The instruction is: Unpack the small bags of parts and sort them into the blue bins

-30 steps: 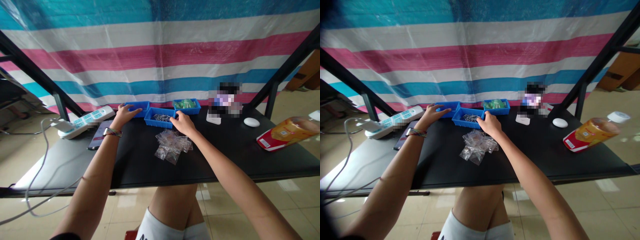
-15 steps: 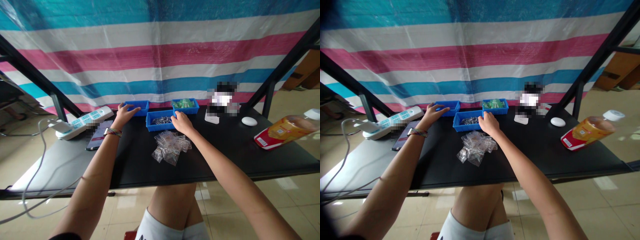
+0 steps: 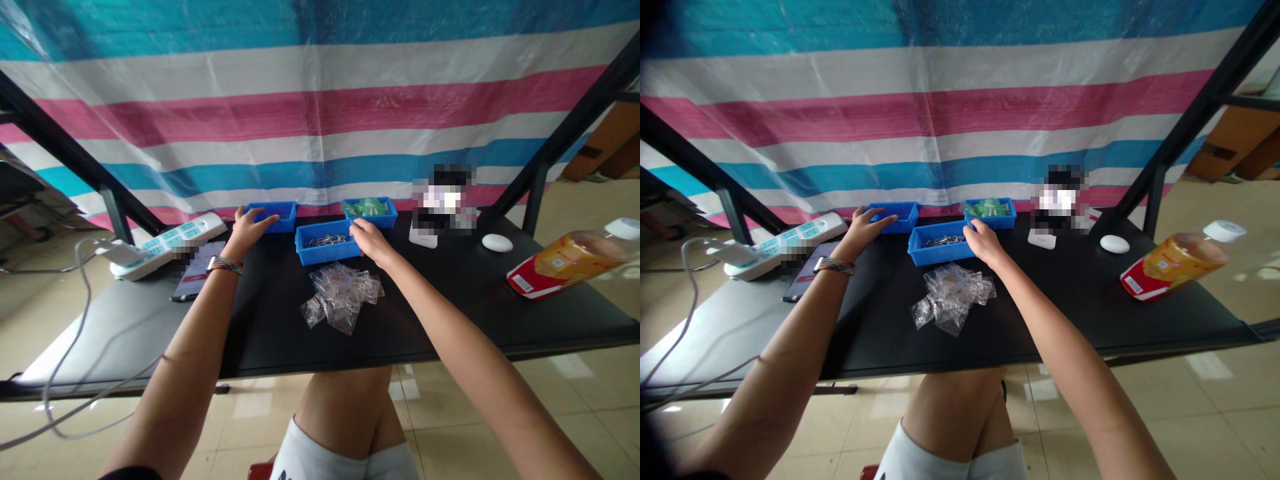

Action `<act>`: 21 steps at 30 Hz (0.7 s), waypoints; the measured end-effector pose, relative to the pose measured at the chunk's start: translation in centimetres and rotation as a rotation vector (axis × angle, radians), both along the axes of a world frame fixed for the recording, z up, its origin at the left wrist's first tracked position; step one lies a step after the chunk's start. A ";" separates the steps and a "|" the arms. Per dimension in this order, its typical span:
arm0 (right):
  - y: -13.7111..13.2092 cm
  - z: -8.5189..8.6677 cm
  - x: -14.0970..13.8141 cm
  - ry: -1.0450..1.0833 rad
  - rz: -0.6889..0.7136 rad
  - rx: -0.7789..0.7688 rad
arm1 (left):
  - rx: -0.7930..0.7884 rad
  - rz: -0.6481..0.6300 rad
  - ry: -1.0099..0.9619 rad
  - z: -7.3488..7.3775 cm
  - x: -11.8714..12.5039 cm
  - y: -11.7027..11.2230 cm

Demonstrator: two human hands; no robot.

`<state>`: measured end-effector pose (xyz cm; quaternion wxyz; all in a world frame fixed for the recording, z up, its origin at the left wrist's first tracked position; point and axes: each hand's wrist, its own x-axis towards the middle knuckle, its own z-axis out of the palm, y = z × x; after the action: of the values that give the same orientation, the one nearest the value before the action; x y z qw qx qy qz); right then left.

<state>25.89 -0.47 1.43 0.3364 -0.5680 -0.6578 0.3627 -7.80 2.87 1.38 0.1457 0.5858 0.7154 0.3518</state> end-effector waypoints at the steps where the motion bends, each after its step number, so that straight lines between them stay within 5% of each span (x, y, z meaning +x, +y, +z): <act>1: 0.0 0.1 0.2 0.060 -0.004 -0.044 | 0.001 0.008 0.001 0.0 0.0 -0.1; 9: -0.1 0.9 1.1 0.249 -0.063 -0.179 | 0.062 0.021 0.058 0.8 0.9 -1.0; 16: -2.0 1.9 2.9 0.487 -0.102 -0.236 | 0.106 0.103 0.269 3.7 2.8 -4.1; 21: -4.4 1.6 6.4 0.665 -0.124 -0.183 | 0.160 -0.154 0.284 4.7 6.8 -8.3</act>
<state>32.27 -4.85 3.05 0.5011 -0.4855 -0.4413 0.5643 -0.99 -5.39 6.11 0.0226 0.6924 0.6516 0.3089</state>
